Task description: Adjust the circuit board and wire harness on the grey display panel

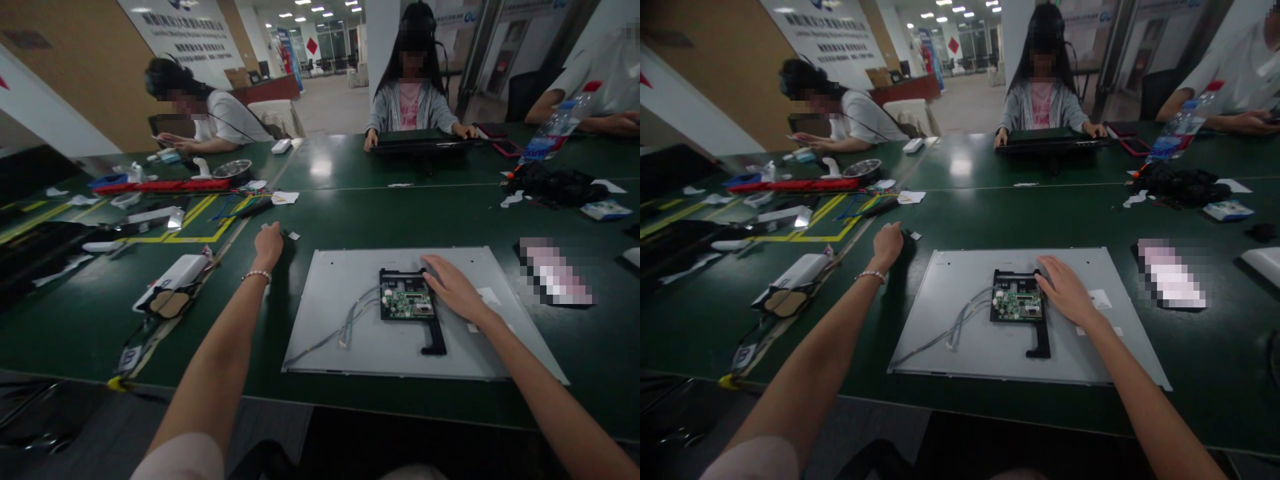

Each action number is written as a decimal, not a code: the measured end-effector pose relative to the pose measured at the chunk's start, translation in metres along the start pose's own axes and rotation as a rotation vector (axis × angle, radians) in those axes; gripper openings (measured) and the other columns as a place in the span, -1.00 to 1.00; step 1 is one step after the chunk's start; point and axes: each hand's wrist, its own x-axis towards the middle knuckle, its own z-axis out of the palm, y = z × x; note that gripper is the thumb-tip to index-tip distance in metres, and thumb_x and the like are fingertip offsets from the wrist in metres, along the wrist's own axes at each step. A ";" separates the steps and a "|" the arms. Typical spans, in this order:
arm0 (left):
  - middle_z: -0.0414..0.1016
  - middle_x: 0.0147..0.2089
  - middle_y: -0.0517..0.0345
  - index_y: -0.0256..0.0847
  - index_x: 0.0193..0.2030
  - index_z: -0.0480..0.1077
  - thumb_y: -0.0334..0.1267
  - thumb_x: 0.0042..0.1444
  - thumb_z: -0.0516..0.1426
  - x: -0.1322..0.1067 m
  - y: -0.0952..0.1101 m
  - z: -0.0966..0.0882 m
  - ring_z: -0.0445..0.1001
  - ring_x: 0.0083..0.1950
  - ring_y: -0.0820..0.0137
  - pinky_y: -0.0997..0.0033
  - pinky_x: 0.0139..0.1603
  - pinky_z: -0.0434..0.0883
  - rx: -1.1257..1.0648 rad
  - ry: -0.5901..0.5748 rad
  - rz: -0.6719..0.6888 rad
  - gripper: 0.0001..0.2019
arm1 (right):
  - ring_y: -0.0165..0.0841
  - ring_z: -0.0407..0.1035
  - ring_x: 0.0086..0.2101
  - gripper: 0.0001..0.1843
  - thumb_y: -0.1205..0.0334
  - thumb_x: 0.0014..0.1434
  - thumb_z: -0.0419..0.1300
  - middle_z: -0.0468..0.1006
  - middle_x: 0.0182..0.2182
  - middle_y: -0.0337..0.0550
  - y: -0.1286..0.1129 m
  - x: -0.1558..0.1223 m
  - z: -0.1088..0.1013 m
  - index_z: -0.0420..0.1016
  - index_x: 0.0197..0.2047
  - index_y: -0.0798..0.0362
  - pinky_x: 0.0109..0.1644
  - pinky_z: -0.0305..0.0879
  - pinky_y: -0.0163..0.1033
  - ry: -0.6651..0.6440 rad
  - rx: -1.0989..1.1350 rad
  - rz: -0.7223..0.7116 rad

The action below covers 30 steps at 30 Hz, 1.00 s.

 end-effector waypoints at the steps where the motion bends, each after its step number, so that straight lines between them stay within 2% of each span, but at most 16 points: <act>1: 0.52 -0.07 -0.38 -0.41 0.08 0.36 -0.44 0.28 -0.15 -0.001 0.001 -0.001 0.52 -0.03 0.04 0.19 -0.12 0.39 0.006 0.005 0.001 -0.63 | -0.06 0.15 0.28 -0.38 -0.12 0.36 -0.14 0.36 0.24 0.07 0.000 0.000 0.000 0.21 0.34 0.02 0.34 0.09 0.21 0.002 -0.001 -0.002; 6: 0.54 -0.06 -0.28 -0.34 0.15 0.36 -0.37 0.30 -0.15 -0.016 0.011 -0.004 0.52 -0.04 0.10 0.26 -0.12 0.38 0.024 0.040 0.064 -0.60 | -0.04 0.14 0.29 -0.39 -0.10 0.36 -0.13 0.34 0.26 0.05 0.000 0.000 -0.001 0.19 0.35 -0.01 0.33 0.10 0.24 -0.009 -0.009 -0.023; 11: 0.55 -0.08 -0.25 -0.30 0.01 0.46 -0.24 0.33 -0.13 -0.034 0.022 0.001 0.53 -0.04 0.08 0.24 -0.10 0.38 0.033 0.026 0.103 -0.62 | -0.07 0.13 0.29 -0.41 -0.08 0.37 -0.13 0.34 0.25 0.06 -0.002 0.000 -0.002 0.22 0.33 0.04 0.35 0.08 0.18 -0.021 -0.032 -0.019; 15: 0.55 -0.10 -0.26 -0.31 0.00 0.46 -0.08 0.32 -0.07 -0.040 0.026 0.006 0.53 -0.06 0.04 0.23 -0.12 0.39 0.055 0.022 0.117 -0.60 | -0.07 0.15 0.28 -0.42 -0.07 0.37 -0.12 0.35 0.25 0.04 -0.002 0.000 -0.002 0.21 0.34 0.00 0.34 0.09 0.21 -0.009 -0.031 -0.033; 17: 0.54 -0.09 -0.29 -0.33 -0.02 0.47 -0.11 0.33 -0.08 -0.039 0.028 0.006 0.53 -0.05 0.03 0.22 -0.11 0.38 0.073 0.006 0.125 -0.59 | -0.07 0.15 0.28 -0.41 -0.07 0.37 -0.12 0.36 0.25 0.05 -0.002 0.000 -0.002 0.21 0.34 0.02 0.34 0.10 0.22 -0.006 -0.034 -0.035; 24: 0.53 -0.14 -0.39 -0.45 -0.09 0.49 -0.39 0.29 -0.12 -0.033 0.033 -0.002 0.53 -0.04 0.03 0.20 -0.10 0.38 0.090 -0.034 0.154 -0.63 | -0.08 0.14 0.29 -0.43 -0.06 0.37 -0.13 0.34 0.26 0.04 -0.002 0.000 -0.002 0.25 0.32 0.02 0.34 0.09 0.20 -0.014 -0.046 -0.051; 27: 0.53 -0.15 -0.39 -0.45 -0.10 0.49 -0.42 0.29 -0.13 -0.035 0.035 -0.007 0.53 -0.04 0.02 0.20 -0.11 0.38 0.080 -0.020 0.173 -0.64 | -0.08 0.14 0.28 -0.42 -0.06 0.38 -0.14 0.34 0.26 0.07 -0.002 0.000 -0.003 0.26 0.30 0.08 0.35 0.08 0.17 -0.020 -0.060 -0.052; 30: 0.54 -0.10 -0.33 -0.39 -0.05 0.47 -0.39 0.33 -0.14 -0.047 0.044 -0.014 0.53 -0.02 0.04 0.23 -0.11 0.38 0.064 -0.001 0.217 -0.64 | -0.07 0.14 0.28 -0.42 -0.07 0.38 -0.14 0.34 0.25 0.07 -0.002 0.000 -0.003 0.27 0.30 0.08 0.35 0.08 0.18 -0.022 -0.059 -0.051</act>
